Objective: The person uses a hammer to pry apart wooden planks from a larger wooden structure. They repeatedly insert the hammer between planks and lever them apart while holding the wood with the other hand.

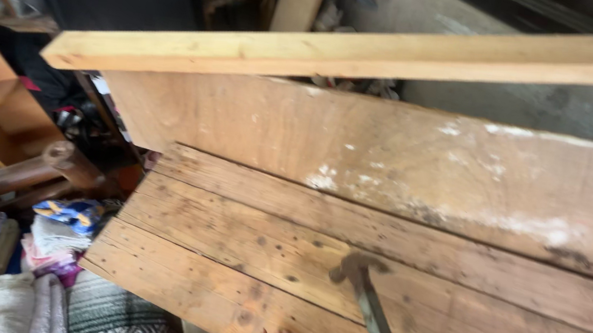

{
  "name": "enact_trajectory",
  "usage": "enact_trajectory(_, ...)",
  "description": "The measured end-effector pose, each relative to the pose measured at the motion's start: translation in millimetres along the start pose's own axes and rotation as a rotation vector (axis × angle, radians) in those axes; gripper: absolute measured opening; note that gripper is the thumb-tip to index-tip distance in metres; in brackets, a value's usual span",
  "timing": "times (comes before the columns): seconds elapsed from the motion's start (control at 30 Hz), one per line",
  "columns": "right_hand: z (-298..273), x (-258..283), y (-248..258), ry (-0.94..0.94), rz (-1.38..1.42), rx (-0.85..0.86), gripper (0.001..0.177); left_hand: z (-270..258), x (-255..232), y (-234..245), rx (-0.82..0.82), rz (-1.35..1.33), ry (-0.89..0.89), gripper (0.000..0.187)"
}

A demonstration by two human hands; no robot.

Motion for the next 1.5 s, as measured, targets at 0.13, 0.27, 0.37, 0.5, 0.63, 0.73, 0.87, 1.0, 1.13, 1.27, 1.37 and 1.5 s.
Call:
enact_trajectory(0.13, -39.8, -0.7, 40.6, 0.05, 0.249, -0.19, 0.059, -14.5, -34.4, 22.7, 0.028, 0.02, -0.069, 0.094)
enact_trajectory(0.27, -61.8, -5.7, 64.7, 0.024, 0.46, -0.102, 0.057, -35.3, -81.0, 65.4, -0.092, 0.053, -0.089, 0.087)
enact_trajectory(0.37, -55.0, -20.1, 72.7, 0.016, 0.39, -0.112, 0.059, -34.8, -122.1, 90.7, -0.073, 0.136, -0.127, 0.085)
enact_trajectory(0.5, -33.2, -52.7, 71.5, 0.043, 0.143, -0.245, 0.053, -24.3, -172.3, 106.3, -0.065, 0.243, -0.179, 0.091)
enact_trajectory(0.63, -4.0, -108.3, 51.8, -0.095, 0.218, -0.027, 0.06, -5.7, -221.3, 120.3, -0.081, 0.326, -0.238, 0.092)
enact_trajectory(0.73, 10.2, -155.9, 55.2, -0.13, 0.351, -0.053, 0.069, 6.1, -250.5, 124.2, -0.064, 0.356, -0.286, 0.061)
enact_trajectory(0.87, 36.1, -216.4, 74.9, -0.129, 0.51, -0.169, 0.058, 22.9, -290.6, 133.4, -0.055, 0.191, -0.334, 0.039)
enact_trajectory(1.0, 51.5, -263.4, 79.7, -0.227, 0.475, -0.295, 0.055, 37.7, -330.8, 131.4, -0.1, 0.233, -0.391, 0.056)
enact_trajectory(1.13, 37.0, -253.7, 93.7, -0.187, 0.544, -0.326, 0.049, 44.2, -363.7, 129.2, -0.114, 0.293, -0.423, 0.087)
enact_trajectory(1.27, -7.2, -210.6, 144.6, -0.1, 0.542, -0.41, 0.044, 58.7, -386.6, 133.4, -0.058, 0.334, -0.42, 0.119)
enact_trajectory(1.37, -33.4, -188.4, 172.4, -0.209, 0.432, -0.339, 0.058, 69.6, -390.7, 127.7, -0.007, 0.36, -0.381, 0.131)
enact_trajectory(1.5, -41.8, -159.7, 204.8, -0.177, 0.515, -0.292, 0.055, 71.4, -402.2, 126.2, 0.018, 0.37, -0.37, 0.138)
Point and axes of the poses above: each hand's wrist, its own z-axis towards the middle knuckle, its own y-axis out of the back of the hand, x = y × z, the point moved 9 cm from there along z, towards the middle knuckle, and after that the axes turned 10 degrees about -z, right-handed, at the moved point
